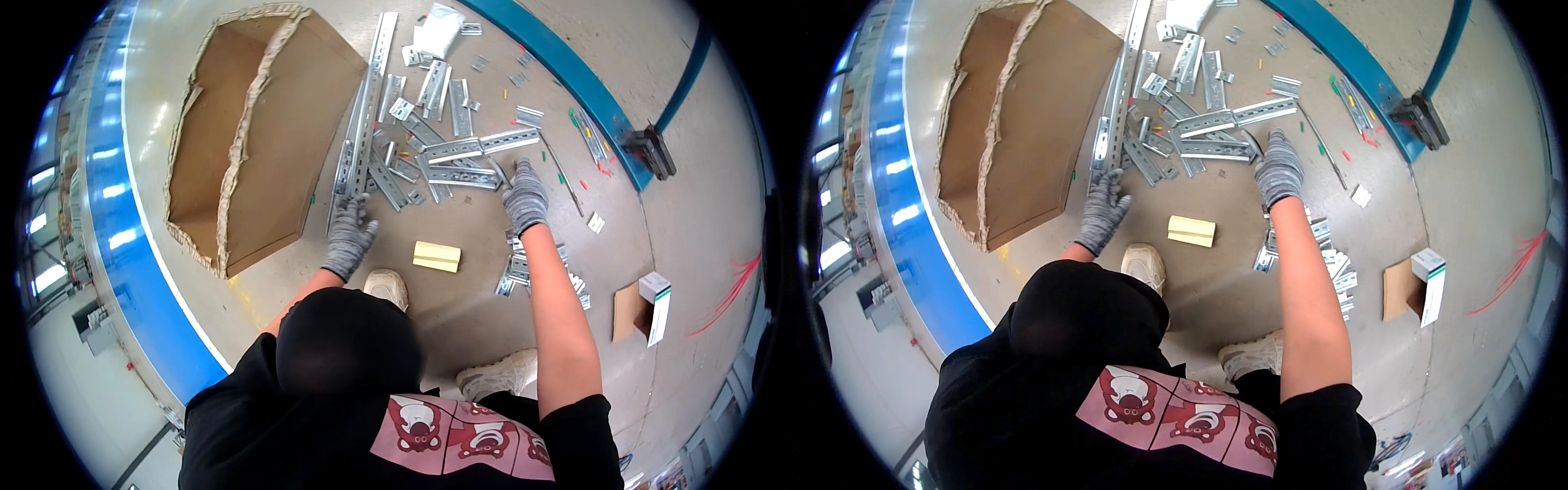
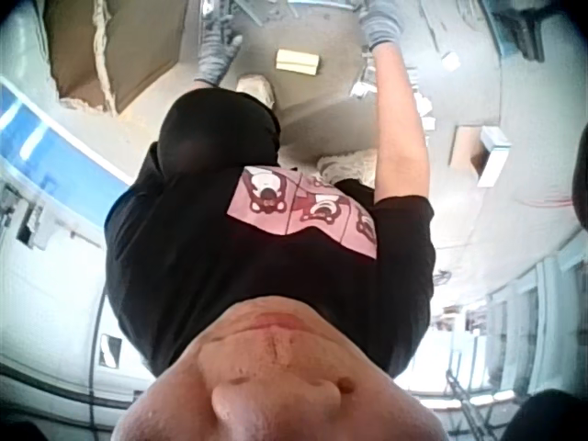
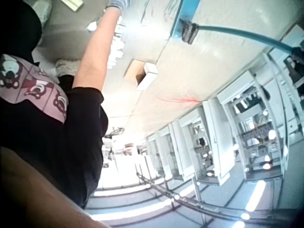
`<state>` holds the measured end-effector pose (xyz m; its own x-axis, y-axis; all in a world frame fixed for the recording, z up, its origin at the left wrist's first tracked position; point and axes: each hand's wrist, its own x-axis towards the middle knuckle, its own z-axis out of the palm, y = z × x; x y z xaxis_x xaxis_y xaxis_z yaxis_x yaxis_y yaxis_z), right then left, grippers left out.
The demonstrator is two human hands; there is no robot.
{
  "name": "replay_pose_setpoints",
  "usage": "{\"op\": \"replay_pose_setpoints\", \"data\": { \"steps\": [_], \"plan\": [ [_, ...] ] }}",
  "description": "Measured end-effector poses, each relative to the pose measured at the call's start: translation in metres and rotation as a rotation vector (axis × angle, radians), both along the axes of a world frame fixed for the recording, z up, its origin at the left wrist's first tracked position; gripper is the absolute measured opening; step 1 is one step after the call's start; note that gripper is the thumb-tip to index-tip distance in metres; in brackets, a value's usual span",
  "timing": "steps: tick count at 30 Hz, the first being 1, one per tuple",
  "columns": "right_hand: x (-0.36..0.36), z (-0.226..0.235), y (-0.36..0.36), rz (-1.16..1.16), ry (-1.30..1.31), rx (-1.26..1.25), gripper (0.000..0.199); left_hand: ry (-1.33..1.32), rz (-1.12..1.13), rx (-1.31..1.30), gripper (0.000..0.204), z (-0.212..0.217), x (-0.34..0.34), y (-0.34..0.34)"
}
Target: The person walks through a warehouse and picks up a small box from a larger cardboard box. They then empty the contents of a large cardboard box onto the floor and begin sorting small metal parts by hand, separating them into piles.
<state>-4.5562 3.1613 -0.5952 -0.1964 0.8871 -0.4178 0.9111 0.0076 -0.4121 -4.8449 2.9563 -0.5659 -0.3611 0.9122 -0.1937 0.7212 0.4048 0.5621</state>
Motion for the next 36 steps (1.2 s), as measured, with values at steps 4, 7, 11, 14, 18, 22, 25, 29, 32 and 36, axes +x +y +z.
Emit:
{"op": "replay_pose_setpoints", "data": {
  "steps": [4, 7, 11, 14, 18, 22, 25, 29, 32, 36],
  "plan": [
    [-0.004, 0.004, 0.003, 0.088, 0.255, 0.111, 0.019, -0.432, 0.331, -0.022, 0.066, -0.04, 0.01, 0.005],
    [-0.007, -0.007, 0.02, 0.114, 0.389, 0.358, 0.008, -0.1, 0.151, -0.009, 0.071, -0.029, 0.022, 0.042],
    [-0.038, 0.0, 0.034, 0.34, 0.21, 0.225, 0.054, 0.308, 0.002, -0.081, 0.086, -0.017, 0.006, 0.043],
    [-0.074, 0.04, 0.016, 0.528, -0.153, 0.123, 0.101, 0.361, 0.081, -0.135, 0.095, -0.014, -0.022, 0.017],
    [-0.085, 0.026, 0.01, 0.557, -0.185, 0.245, 0.099, 0.235, 0.211, -0.207, 0.092, -0.014, -0.044, 0.013],
    [-0.097, 0.024, 0.027, 0.583, -0.152, 0.251, 0.074, -0.022, 0.291, -0.131, 0.067, -0.023, -0.073, 0.02],
    [-0.106, 0.03, 0.035, 0.598, -0.181, 0.127, 0.063, -0.269, 0.382, -0.168, 0.047, -0.022, -0.086, 0.03],
    [-0.117, 0.032, 0.031, 0.544, -0.199, 0.143, 0.058, 0.149, 0.278, -0.001, 0.058, -0.031, -0.066, 0.035],
    [-0.126, 0.032, 0.025, 0.365, -0.177, 0.08, 0.057, 0.207, 0.218, -0.121, 0.067, -0.025, -0.044, 0.055],
    [-0.142, 0.034, 0.0, 0.179, -0.093, 0.076, 0.055, -0.343, 0.262, -0.332, 0.049, -0.024, -0.049, 0.075]
  ]
}}
